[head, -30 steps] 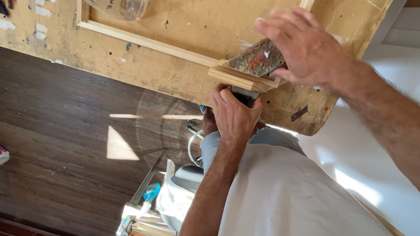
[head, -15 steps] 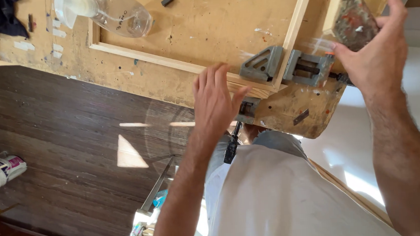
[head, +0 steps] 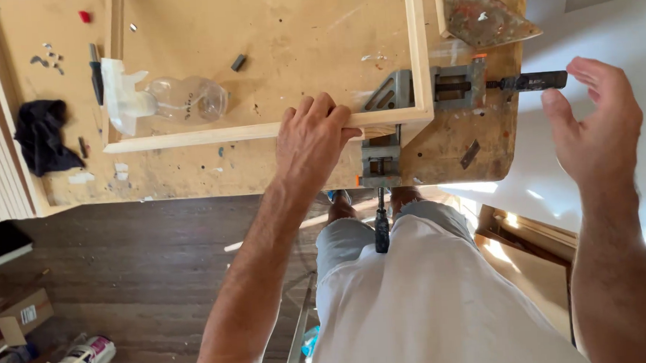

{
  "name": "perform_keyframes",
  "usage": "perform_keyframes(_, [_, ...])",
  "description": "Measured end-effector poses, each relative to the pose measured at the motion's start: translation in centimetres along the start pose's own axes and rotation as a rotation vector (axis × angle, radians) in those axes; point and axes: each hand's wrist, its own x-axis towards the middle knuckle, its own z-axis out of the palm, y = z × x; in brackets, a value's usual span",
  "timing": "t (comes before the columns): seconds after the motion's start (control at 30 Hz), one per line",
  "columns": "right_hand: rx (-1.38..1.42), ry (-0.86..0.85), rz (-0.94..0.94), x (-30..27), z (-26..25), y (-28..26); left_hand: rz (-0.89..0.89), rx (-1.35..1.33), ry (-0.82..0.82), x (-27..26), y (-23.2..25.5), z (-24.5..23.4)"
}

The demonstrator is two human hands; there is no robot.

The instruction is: Assembling a wooden frame by gluing, clamping, and hammering the joints together at a workbench.

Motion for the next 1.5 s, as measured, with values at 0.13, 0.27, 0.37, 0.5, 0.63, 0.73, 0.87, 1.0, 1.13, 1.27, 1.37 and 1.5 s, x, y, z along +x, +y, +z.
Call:
perform_keyframes(0.13, [-0.013, 0.035, 0.098, -3.6, 0.2, -2.0, 0.012, 0.019, 0.033, -0.2, -0.7, -6.6])
perform_keyframes(0.27, [0.020, 0.045, 0.156, -5.4, 1.4, -5.3, 0.123, -0.022, 0.188, -1.1, -1.5, -15.1])
perform_keyframes(0.37, [0.046, 0.020, 0.153, -5.4, 2.1, -8.7, 0.170, -0.024, 0.370, -4.1, -2.3, -24.5])
perform_keyframes(0.5, [0.047, 0.018, 0.045, -5.1, 3.4, -12.2, -0.222, 0.242, 0.402, -14.7, -5.4, -33.5])
perform_keyframes(0.63, [0.089, -0.023, -0.108, -3.8, 5.6, -15.7, -0.273, 0.193, 0.428, -23.7, -11.4, -34.5])
perform_keyframes(0.73, [0.099, -0.076, -0.151, -2.4, 8.0, -18.3, -0.322, 0.157, 0.451, -33.2, -18.3, -32.9])
perform_keyframes(0.87, [0.135, -0.176, -0.245, -0.7, 10.7, -23.3, -0.407, 0.105, 0.500, -46.2, -23.8, -29.9])
perform_keyframes(1.0, [0.144, -0.316, -0.399, 0.5, 13.5, -28.8, -0.532, 0.108, 0.546, -48.4, -19.7, -30.3])
perform_keyframes(1.13, [0.257, -0.491, -0.481, 0.5, 16.1, -36.8, -0.599, -0.014, 0.325, -44.8, -16.8, -28.4])
perform_keyframes(1.27, [0.376, -0.667, -0.592, 0.6, 17.9, -44.4, -0.602, -0.375, 0.312, -42.5, -15.7, -25.8])
perform_keyframes(1.37, [0.534, -0.682, -0.689, 1.0, 17.9, -49.5, -0.580, -0.426, 0.306, -40.8, -14.9, -24.5])
perform_keyframes(1.5, [0.525, -0.620, -0.677, 1.4, 17.8, -52.3, -0.502, -0.403, 0.321, -38.6, -13.9, -23.8])
